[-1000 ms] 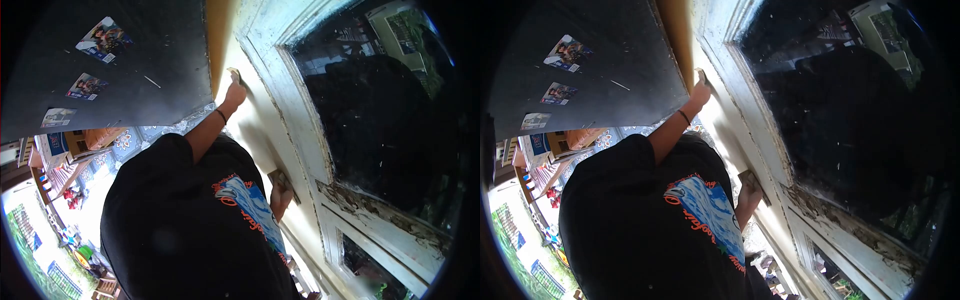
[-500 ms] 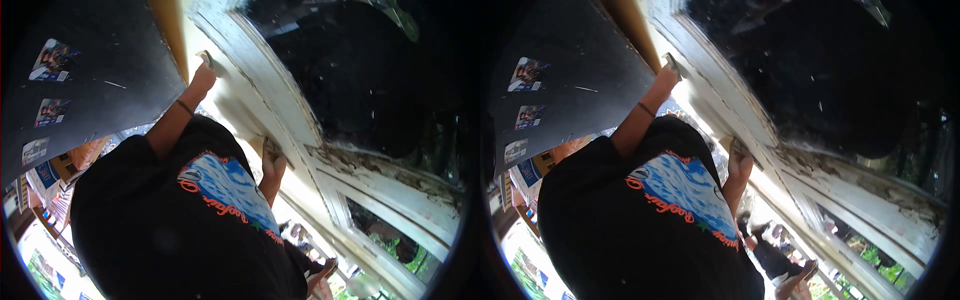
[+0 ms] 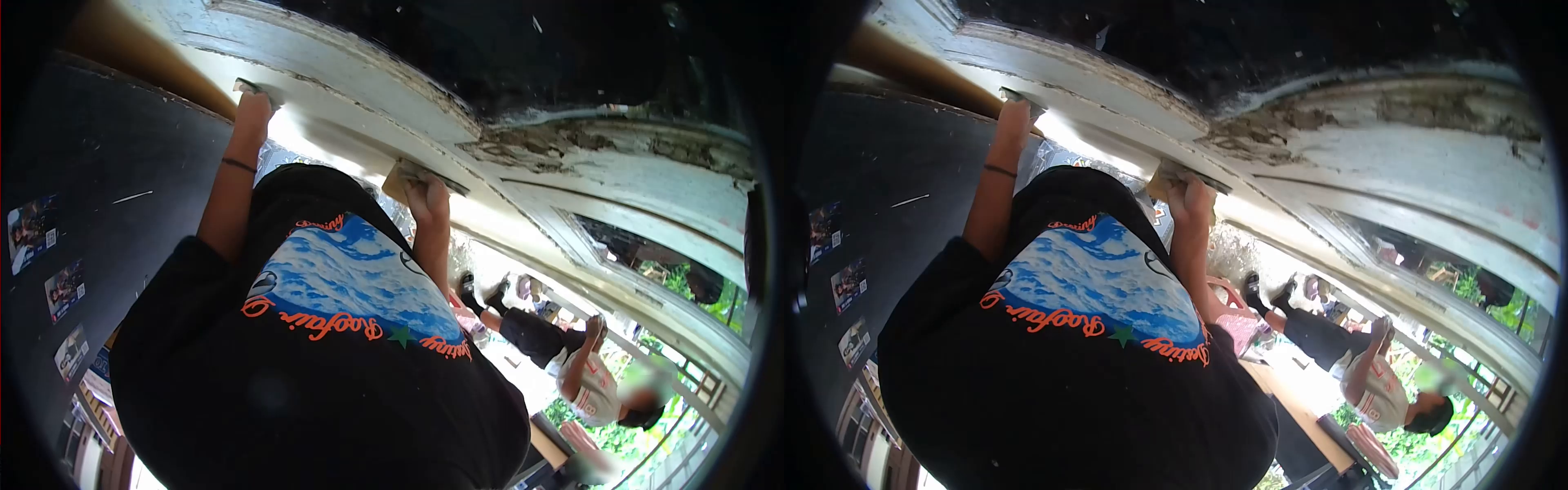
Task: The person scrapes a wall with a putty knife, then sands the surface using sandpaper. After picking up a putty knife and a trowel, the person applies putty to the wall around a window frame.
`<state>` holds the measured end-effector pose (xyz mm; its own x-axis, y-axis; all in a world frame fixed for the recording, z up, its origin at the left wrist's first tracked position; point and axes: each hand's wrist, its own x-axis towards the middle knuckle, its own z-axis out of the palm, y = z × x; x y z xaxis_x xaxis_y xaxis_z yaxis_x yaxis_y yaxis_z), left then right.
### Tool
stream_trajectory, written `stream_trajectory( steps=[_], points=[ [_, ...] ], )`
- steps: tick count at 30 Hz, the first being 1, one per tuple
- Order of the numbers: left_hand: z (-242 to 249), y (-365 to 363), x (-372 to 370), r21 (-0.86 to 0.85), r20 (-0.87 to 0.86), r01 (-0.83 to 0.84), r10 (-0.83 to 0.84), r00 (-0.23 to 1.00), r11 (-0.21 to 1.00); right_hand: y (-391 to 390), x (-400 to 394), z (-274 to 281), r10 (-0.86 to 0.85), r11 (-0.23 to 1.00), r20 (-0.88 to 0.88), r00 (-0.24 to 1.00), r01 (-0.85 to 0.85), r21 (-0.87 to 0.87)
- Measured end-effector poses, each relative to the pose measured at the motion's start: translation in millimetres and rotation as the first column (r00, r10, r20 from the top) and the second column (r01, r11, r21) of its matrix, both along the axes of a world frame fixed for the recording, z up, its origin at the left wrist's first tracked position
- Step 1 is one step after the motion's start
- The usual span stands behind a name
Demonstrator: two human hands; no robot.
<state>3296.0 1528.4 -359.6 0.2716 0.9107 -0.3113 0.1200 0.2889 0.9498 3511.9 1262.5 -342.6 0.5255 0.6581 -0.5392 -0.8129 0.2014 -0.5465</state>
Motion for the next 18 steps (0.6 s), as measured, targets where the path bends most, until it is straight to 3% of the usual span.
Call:
stream_trajectory(
  steps=[1, 2, 3, 4, 5, 6, 7, 8, 11, 12, 13, 15, 16, 18],
  points=[
    [0.2, -1.7, 2.9, -0.285, 0.117, -0.069, 0.106, 0.987, 0.956, -2.2, 4.1, -14.5, -0.016, 1.000, 0.001, 1.000, 0.016, -0.008],
    [0.8, -1.6, 2.9, -0.322, 0.172, -0.056, 0.116, 0.978, 0.945, -0.8, 3.8, -15.7, -0.007, 0.996, -0.026, 1.000, 0.005, -0.089],
    [0.1, -8.0, 4.3, -0.324, 0.178, -0.050, 0.113, 0.978, 0.945, 2.5, 6.1, -14.5, 0.010, 0.987, -0.049, 0.999, -0.018, -0.162],
    [1.3, -10.8, 4.4, -0.070, 0.129, -0.009, 0.018, 0.991, 0.997, -0.1, 8.4, -8.6, -0.056, 0.998, -0.106, 0.993, 0.055, -0.017],
    [13.0, -14.2, -1.2, 0.227, -0.282, 0.306, -0.238, 0.929, 0.925, -0.3, 2.0, 14.4, 0.017, 1.000, 0.010, 1.000, -0.017, -0.024],
    [25.1, -17.6, -6.9, 0.435, -0.661, 0.575, -0.188, 0.727, 0.693, -1.1, -3.7, 31.4, -0.016, 1.000, 0.024, 1.000, 0.016, -0.005],
    [5.2, -24.8, -7.6, 0.416, -0.667, 0.578, -0.196, 0.719, 0.702, -5.4, -9.1, 40.4, -0.047, 0.999, 0.033, 0.998, 0.047, 0.010],
    [-26.5, -19.5, -3.5, 0.435, -0.573, 0.456, -0.151, 0.805, 0.777, -13.5, 1.0, 11.5, 0.013, 0.999, 0.015, 1.000, -0.013, 0.029],
    [-36.6, -12.3, -28.6, 0.379, -0.482, 0.300, -0.090, 0.872, 0.875, -16.3, -3.0, -12.0, 0.045, 0.988, 0.067, 0.997, -0.054, 0.145],
    [-31.5, -5.5, -21.6, 0.330, -0.459, 0.291, -0.117, 0.881, 0.898, -18.0, 10.1, -26.8, -0.077, 0.996, -0.217, 0.973, 0.086, 0.029],
    [-39.4, 3.7, -17.7, 0.328, -0.324, 0.217, -0.106, 0.940, 0.919, -29.2, 15.7, -25.4, -0.016, 0.999, -0.291, 0.957, 0.025, 0.026],
    [-48.4, 23.8, -20.8, 0.326, -0.064, 0.059, -0.041, 0.997, 0.944, -84.4, 60.4, -56.1, -0.065, 0.968, -0.227, 0.972, 0.116, 0.222],
    [-48.6, 34.5, -27.8, 0.329, 0.056, -0.023, 0.004, 0.998, 0.944, -106.4, 77.0, -40.0, -0.265, 0.964, -0.099, 0.959, 0.267, 0.009],
    [4.2, 49.6, -44.7, 0.178, 0.111, -0.321, 0.305, 0.946, 0.930, -147.9, 99.5, 5.6, -0.521, 0.770, 0.215, 0.826, 0.564, -0.299]
  ],
)
